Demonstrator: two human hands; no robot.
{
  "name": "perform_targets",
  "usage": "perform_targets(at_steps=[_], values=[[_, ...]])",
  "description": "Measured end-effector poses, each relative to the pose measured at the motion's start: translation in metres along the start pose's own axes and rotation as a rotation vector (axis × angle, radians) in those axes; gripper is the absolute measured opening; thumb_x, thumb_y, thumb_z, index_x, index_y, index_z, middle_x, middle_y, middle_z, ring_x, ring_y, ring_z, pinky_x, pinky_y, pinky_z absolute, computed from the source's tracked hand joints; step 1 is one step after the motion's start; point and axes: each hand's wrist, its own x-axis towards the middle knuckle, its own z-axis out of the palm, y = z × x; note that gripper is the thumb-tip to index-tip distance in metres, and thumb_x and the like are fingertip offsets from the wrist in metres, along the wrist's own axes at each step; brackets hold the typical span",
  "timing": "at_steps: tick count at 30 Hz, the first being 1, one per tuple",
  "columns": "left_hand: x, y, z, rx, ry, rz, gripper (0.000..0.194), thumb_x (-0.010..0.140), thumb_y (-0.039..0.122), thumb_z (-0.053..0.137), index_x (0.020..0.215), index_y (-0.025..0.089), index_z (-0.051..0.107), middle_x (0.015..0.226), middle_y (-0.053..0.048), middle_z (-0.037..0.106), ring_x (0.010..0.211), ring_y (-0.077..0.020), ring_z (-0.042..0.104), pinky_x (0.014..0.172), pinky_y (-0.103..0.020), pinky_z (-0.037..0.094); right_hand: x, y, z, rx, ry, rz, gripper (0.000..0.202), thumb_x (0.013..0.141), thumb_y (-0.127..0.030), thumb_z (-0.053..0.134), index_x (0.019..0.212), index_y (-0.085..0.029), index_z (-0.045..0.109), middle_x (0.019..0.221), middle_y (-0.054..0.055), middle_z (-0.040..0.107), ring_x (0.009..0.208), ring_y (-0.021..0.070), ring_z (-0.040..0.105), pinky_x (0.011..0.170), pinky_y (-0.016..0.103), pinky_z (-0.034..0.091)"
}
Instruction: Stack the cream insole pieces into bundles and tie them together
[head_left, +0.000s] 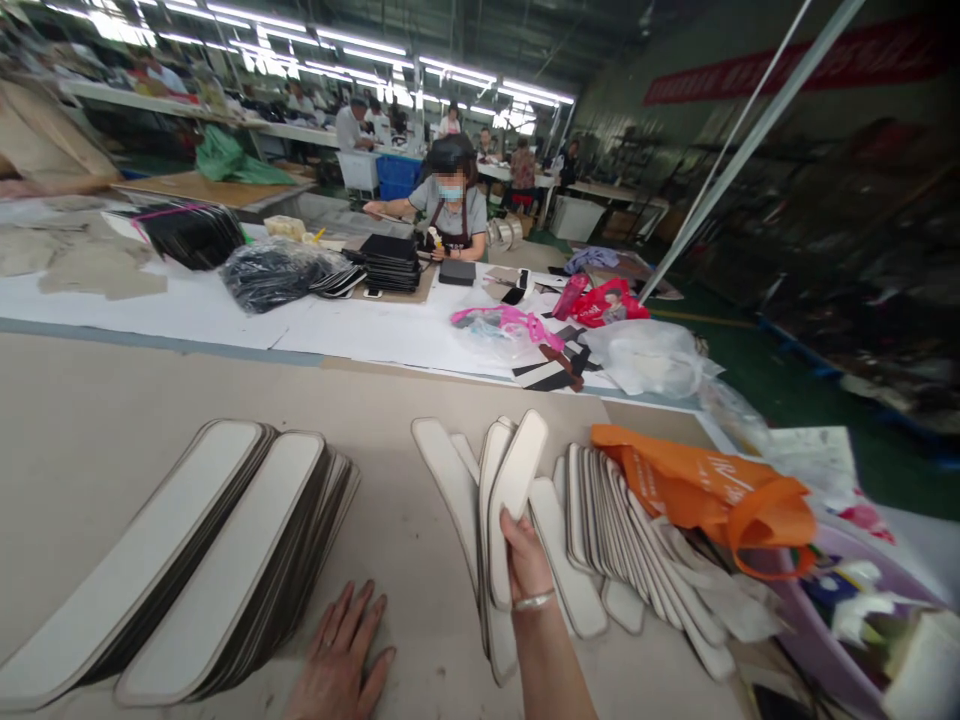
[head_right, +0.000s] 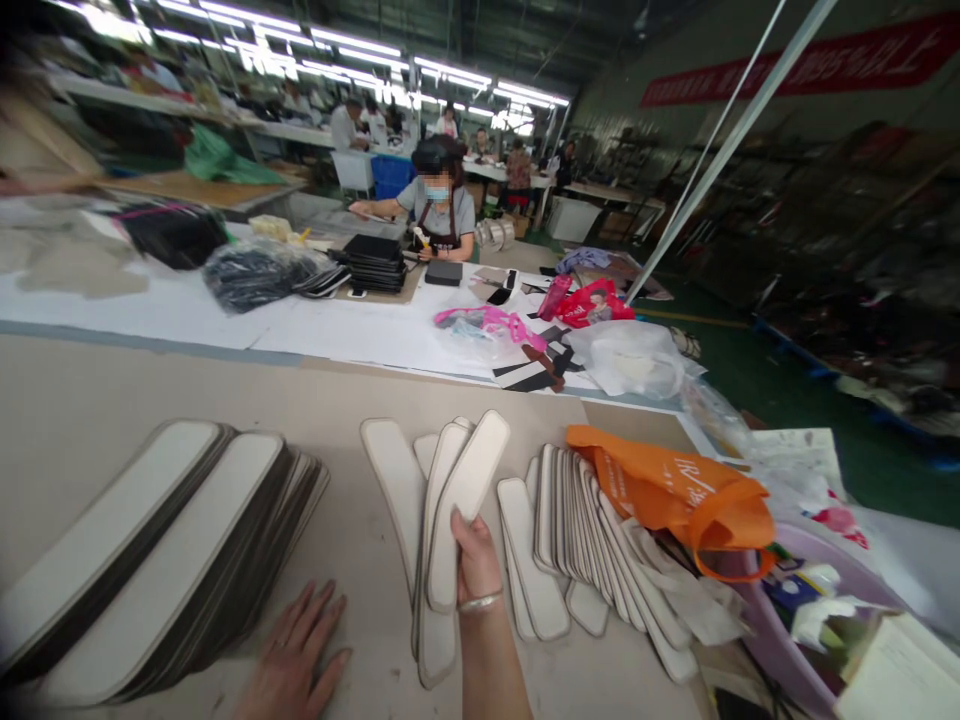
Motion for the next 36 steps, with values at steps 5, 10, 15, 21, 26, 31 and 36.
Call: perform_targets(at_steps=[5,10,15,21,26,31,36], values=[[-0.001,-0.005,0.007,0.089,0.033,0.038,0.073,0.079,0.050,0.053,0.142,0.024,0.029,0.137,-0.006,0.048,0.130,-0.0299,0.036,0.103,-0.042,0.032,-0.007,-0.001,0.000,0.019,-0.035,-0.019,0.037,0.062,-0.040,0.075,0.094,-0.022,0.067,0.096,0.005,0.071,0.096,0.0254,0.064,0.087,0.041,0.049],[0.000,-0.007,0.012,0.117,0.080,0.064,0.079,0.079,0.049,0.053,0.146,0.022,0.019,0.133,-0.007,0.053,0.127,-0.0304,0.040,0.100,-0.042,0.033,-0.013,0.006,-0.004,0.056,-0.086,-0.013,0.032,0.060,-0.035,0.078,0.088,-0.023,0.070,0.093,0.003,0.072,0.090,0.0236,0.066,0.088,0.040,0.048],[0.001,-0.005,0.009,0.116,0.059,0.066,0.067,0.079,0.049,0.053,0.138,0.021,0.037,0.136,-0.008,0.050,0.130,-0.0310,0.036,0.101,-0.042,0.031,-0.014,0.004,-0.013,-0.098,-0.067,-0.016,0.035,0.065,-0.035,0.075,0.097,-0.024,0.067,0.096,0.002,0.072,0.086,0.0204,0.066,0.084,0.036,0.050],[0.001,-0.001,0.002,0.086,-0.010,0.035,0.057,0.080,0.047,0.054,0.129,0.019,0.050,0.140,-0.008,0.045,0.134,-0.0314,0.029,0.103,-0.043,0.030,0.031,-0.024,-0.035,-0.696,0.039,-0.138,0.041,0.077,-0.045,0.057,0.109,-0.019,0.059,0.098,0.005,0.070,0.084,0.0200,0.065,0.078,0.034,0.051],[0.002,0.000,-0.002,0.095,0.001,0.042,0.055,0.080,0.045,0.054,0.128,0.018,0.052,0.140,-0.008,0.045,0.134,-0.0313,0.028,0.104,-0.043,0.028,0.088,-0.027,-0.045,-1.050,-0.008,-0.122,0.040,0.072,-0.037,0.059,0.105,-0.016,0.062,0.094,0.005,0.071,0.086,0.0211,0.064,0.077,0.032,0.051],[0.004,0.000,-0.004,0.109,-0.013,0.043,0.054,0.080,0.045,0.054,0.127,0.019,0.053,0.138,-0.008,0.046,0.133,-0.0313,0.030,0.105,-0.042,0.027,0.110,0.004,-0.033,-1.333,0.012,-0.016,0.070,0.059,-0.022,0.068,0.126,-0.013,0.050,0.110,0.010,0.066,0.100,0.0253,0.061,0.089,0.036,0.046],[0.004,-0.001,-0.003,0.114,0.005,0.047,0.053,0.080,0.044,0.054,0.126,0.020,0.053,0.137,-0.008,0.048,0.131,-0.0313,0.033,0.103,-0.042,0.028,0.110,0.023,-0.014,-1.593,0.091,0.045,0.068,0.059,-0.014,0.063,0.125,-0.008,0.048,0.107,0.019,0.064,0.101,0.0297,0.061,0.084,0.036,0.047]])
